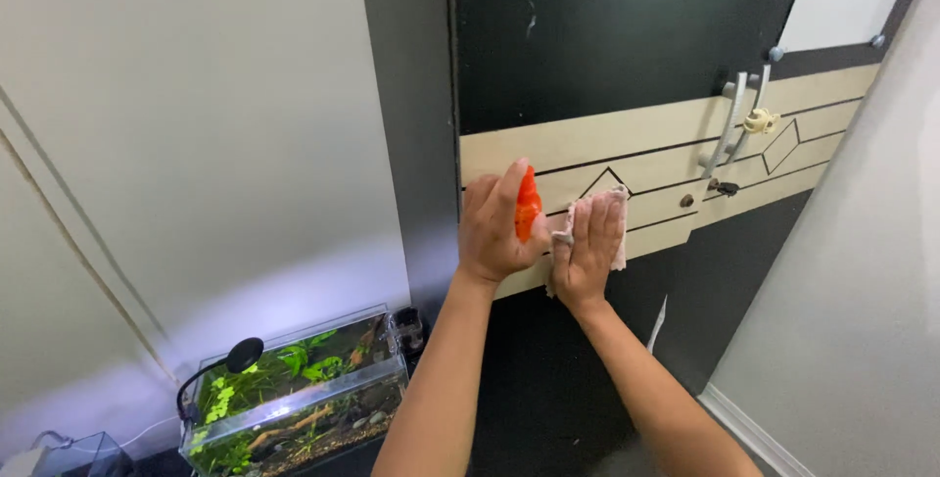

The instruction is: Cleaning the front and side surfaces of a wardrobe using a spray and a cloth.

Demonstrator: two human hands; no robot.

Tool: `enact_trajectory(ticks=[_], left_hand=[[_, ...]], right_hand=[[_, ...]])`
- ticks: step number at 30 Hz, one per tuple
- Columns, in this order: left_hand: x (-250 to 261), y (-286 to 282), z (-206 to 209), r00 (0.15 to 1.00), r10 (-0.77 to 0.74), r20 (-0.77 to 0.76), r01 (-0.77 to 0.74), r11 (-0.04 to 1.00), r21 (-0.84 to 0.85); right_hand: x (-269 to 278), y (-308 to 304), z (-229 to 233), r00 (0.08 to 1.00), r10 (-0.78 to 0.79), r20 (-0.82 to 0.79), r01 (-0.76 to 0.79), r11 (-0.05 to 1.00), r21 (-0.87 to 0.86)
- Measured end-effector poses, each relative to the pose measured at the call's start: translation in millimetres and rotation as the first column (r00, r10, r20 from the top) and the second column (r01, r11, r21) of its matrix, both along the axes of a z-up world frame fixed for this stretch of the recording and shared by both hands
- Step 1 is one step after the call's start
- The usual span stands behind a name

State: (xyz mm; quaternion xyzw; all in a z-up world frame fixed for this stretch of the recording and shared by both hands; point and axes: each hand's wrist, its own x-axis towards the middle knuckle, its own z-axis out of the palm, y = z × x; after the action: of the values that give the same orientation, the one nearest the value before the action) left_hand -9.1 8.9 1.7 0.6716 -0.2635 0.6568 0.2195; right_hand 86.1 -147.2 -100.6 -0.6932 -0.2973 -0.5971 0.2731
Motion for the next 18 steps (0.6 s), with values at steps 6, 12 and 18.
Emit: enact_trajectory(ticks=[6, 12, 18], left_hand=[[1.0, 7.0, 1.4, 0.997, -0.082, -0.014, 0.082, 0.996, 0.017], [8.5, 7.3, -5.1, 0.99, -0.139, -0.004, 0.139, 0.99, -0.019], [6.4, 4.0, -0.7, 0.993, -0.115, 0.03, 0.116, 0.993, -0.022]], right_hand=[[-11.7, 14.6, 84.8, 0.993, -0.018, 0.116, 0.018, 1.0, 0.002], [-26.0, 49.5, 181.8, 0.985, -0.036, 0.17, 0.073, 0.973, -0.217], [-20.1, 57.0, 200.4, 0.98, -0.089, 0.176, 0.137, 0.949, -0.285]])
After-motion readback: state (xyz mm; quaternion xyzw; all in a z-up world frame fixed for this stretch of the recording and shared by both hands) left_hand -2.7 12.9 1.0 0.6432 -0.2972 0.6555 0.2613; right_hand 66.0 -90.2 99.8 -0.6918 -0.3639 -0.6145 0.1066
